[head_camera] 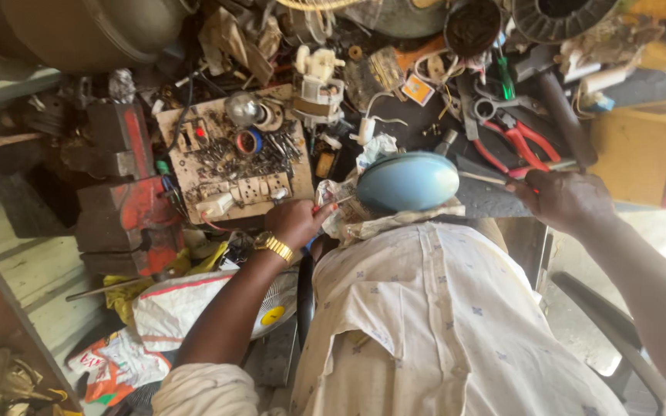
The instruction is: The person disassembles a blue circular electrical component using a screwdriver, then handles a copper-wound stator. They connect wires to the stator and use a test light to check for electrical continuity. The person then reassembles the component, securing the stator back into the blue housing.
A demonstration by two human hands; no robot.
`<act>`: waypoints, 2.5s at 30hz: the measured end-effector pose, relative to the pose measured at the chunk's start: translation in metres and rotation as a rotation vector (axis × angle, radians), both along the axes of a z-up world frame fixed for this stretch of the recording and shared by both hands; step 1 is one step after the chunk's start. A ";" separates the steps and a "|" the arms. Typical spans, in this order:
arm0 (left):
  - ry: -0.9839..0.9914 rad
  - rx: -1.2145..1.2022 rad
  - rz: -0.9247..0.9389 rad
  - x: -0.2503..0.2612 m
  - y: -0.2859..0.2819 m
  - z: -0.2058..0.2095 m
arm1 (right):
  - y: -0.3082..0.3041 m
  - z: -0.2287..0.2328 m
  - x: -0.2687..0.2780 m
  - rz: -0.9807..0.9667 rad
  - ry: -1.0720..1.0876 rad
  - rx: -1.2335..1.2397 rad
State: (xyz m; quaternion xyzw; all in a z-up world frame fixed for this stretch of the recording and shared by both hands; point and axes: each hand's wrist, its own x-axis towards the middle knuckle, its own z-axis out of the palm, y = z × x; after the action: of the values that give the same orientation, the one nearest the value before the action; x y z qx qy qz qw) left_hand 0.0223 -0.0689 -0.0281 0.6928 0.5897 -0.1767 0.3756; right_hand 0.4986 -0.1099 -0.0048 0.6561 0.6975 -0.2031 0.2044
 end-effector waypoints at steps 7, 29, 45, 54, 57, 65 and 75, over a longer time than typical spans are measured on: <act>0.046 0.145 -0.115 0.000 0.005 -0.003 | -0.008 -0.002 -0.008 -0.012 0.039 0.082; -0.018 0.310 -0.014 -0.005 -0.020 -0.024 | 0.063 0.028 -0.012 0.289 -0.042 -0.084; -0.224 0.231 -0.051 -0.019 -0.009 -0.030 | 0.026 -0.043 0.073 0.239 0.091 -0.018; -0.084 0.305 -0.139 -0.023 -0.028 -0.050 | 0.002 -0.100 0.093 0.463 0.192 0.390; -0.052 0.101 -0.072 -0.014 -0.033 -0.056 | 0.002 -0.120 0.107 0.491 0.170 0.376; -0.099 0.142 -0.037 0.004 -0.024 -0.031 | -0.002 -0.126 0.120 0.490 0.164 0.389; -0.067 0.062 0.051 0.006 -0.018 -0.021 | 0.035 -0.056 0.046 0.214 -0.230 -0.104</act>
State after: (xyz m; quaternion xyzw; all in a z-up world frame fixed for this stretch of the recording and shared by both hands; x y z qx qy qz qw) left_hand 0.0284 -0.0874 -0.0492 0.6941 0.5995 -0.1254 0.3782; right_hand 0.5446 -0.0745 -0.0606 0.5855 0.7238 -0.1398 0.3372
